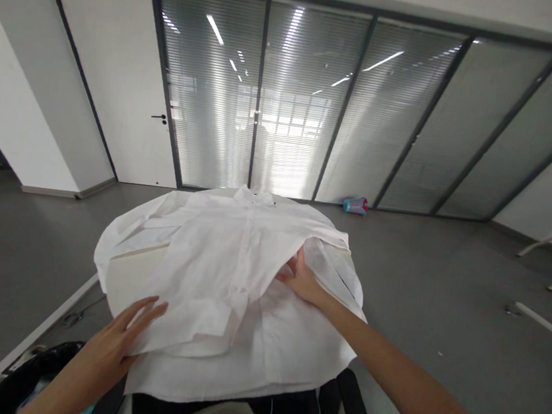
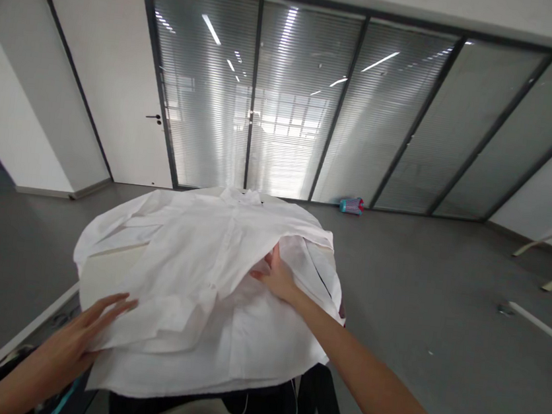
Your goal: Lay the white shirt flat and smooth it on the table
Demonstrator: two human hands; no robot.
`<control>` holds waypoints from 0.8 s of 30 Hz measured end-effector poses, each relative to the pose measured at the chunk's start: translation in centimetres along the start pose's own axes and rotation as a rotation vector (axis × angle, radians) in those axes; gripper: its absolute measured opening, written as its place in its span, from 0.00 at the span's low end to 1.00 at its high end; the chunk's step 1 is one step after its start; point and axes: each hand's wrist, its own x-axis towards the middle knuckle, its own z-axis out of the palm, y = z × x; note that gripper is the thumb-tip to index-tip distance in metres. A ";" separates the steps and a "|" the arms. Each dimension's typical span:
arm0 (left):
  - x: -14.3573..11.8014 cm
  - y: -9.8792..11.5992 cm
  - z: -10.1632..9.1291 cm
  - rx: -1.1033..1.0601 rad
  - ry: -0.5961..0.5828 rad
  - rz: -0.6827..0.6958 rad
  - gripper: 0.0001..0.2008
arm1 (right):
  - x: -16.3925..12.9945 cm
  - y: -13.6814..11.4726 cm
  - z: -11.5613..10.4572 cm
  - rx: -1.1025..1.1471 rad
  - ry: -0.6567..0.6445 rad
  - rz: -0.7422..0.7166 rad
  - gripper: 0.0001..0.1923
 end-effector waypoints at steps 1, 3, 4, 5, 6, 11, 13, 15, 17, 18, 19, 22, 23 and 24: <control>0.1 -0.3 0.1 -0.019 0.025 -0.022 0.41 | 0.4 -0.1 0.6 0.056 0.003 -0.006 0.64; 0.5 -0.6 -0.1 -0.042 0.077 -0.053 0.37 | 1.3 -0.2 1.5 0.136 0.034 -0.002 0.64; 0.9 -0.6 -0.5 -0.040 0.098 -0.066 0.34 | 1.7 -0.4 1.8 0.157 0.072 0.010 0.63; 1.2 -0.6 -1.0 -0.023 0.112 -0.080 0.31 | 2.1 -0.7 1.8 0.176 0.110 0.025 0.63; 1.7 -0.5 -1.6 0.009 0.123 -0.097 0.28 | 2.5 -1.1 1.4 0.195 0.141 0.044 0.62; 4.0 0.6 -6.2 0.191 0.175 -0.123 0.24 | 2.4 -6.0 -6.2 0.177 0.263 0.046 0.60; 4.4 1.5 -7.6 0.164 0.139 -0.056 0.27 | 0.7 -8.1 -10.4 0.062 0.241 0.087 0.55; 4.1 2.6 -8.3 0.081 0.022 0.015 0.28 | -2.2 -8.8 -13.7 -0.103 0.112 0.206 0.45; 3.3 3.8 -8.5 -0.045 -0.193 0.071 0.26 | -5.8 -7.6 -15.3 -0.322 -0.005 0.222 0.31; 2.8 4.2 -8.5 -0.117 -0.323 0.098 0.24 | -7.5 -6.5 -15.5 -0.441 -0.091 0.228 0.25; 2.5 4.6 -8.5 -0.190 -0.456 0.123 0.23 | -9.1 -5.2 -15.5 -0.536 -0.176 0.259 0.22; 2.9 4.4 -8.8 -0.358 -0.669 0.124 0.26 | -11.9 -1.9 -15.1 -0.636 -0.354 0.385 0.24; 3.7 4.0 -8.8 -0.396 -0.653 0.096 0.26 | -11.9 -1.4 -15.1 -0.651 -0.347 0.380 0.24; 4.9 3.5 -8.8 -0.431 -0.606 0.057 0.25 | -11.3 -1.2 -15.2 -0.669 -0.305 0.350 0.23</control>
